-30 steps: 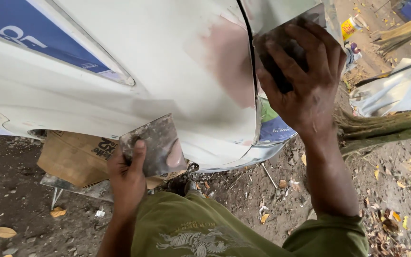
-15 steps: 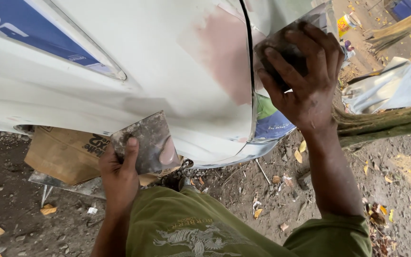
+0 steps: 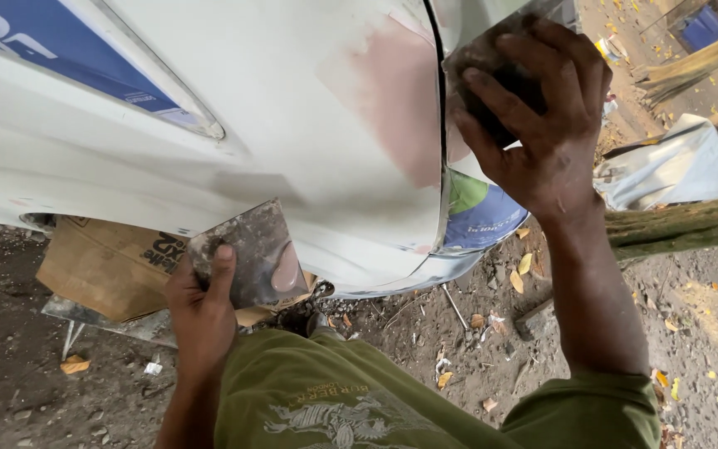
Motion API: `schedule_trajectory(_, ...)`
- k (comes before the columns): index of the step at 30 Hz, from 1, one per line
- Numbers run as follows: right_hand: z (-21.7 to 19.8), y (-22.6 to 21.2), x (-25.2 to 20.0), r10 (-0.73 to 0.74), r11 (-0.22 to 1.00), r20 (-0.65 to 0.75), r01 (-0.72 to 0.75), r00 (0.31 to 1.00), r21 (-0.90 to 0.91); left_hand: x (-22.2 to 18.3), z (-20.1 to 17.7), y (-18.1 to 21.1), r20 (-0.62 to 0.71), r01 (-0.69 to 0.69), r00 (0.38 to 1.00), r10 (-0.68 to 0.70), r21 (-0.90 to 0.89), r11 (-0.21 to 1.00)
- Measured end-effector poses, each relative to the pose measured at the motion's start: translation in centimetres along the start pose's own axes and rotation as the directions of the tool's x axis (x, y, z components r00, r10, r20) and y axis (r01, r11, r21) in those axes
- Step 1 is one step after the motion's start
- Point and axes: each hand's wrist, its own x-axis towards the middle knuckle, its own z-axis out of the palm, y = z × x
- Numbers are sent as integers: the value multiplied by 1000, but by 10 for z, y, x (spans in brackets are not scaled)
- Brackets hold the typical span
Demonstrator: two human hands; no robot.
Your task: Applying and smoothing body filler (putty) onto a vehicle's body panel using spatulas.
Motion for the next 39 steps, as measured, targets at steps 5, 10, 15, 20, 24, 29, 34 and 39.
schedule_trajectory(5,-10,1,-3,-22,1000,49,22,999,-13,-1,1,4,26,-49,998,51,-88,995)
schedule_trajectory(10,-16,1,-4,6,1000,58,-6,998,6,1,-1,0,27,-91,995,93,-82,992)
schedule_trajectory(15,-11,9,-1,-35,999,71,37,997,-24,1,-2,-6,18,-38,999,38,-47,998)
schedule_trajectory(20,-9,10,-5,-64,997,102,68,993,-36,1,2,5,22,16,1000,-16,-34,999)
schedule_trajectory(24,-7,9,-12,-72,996,102,78,992,-50,1,2,0,25,-2,1000,4,-65,998)
schedule_trajectory(29,-5,7,-19,-61,997,100,66,993,-48,0,1,-5,30,-4,1000,5,-62,998)
schedule_trajectory(34,-2,8,-27,-65,997,97,69,993,-36,-1,2,-4,29,-19,999,21,-50,999)
schedule_trajectory(39,4,17,-47,-61,996,115,68,991,-53,-2,1,-4,31,-9,999,10,-30,1000)
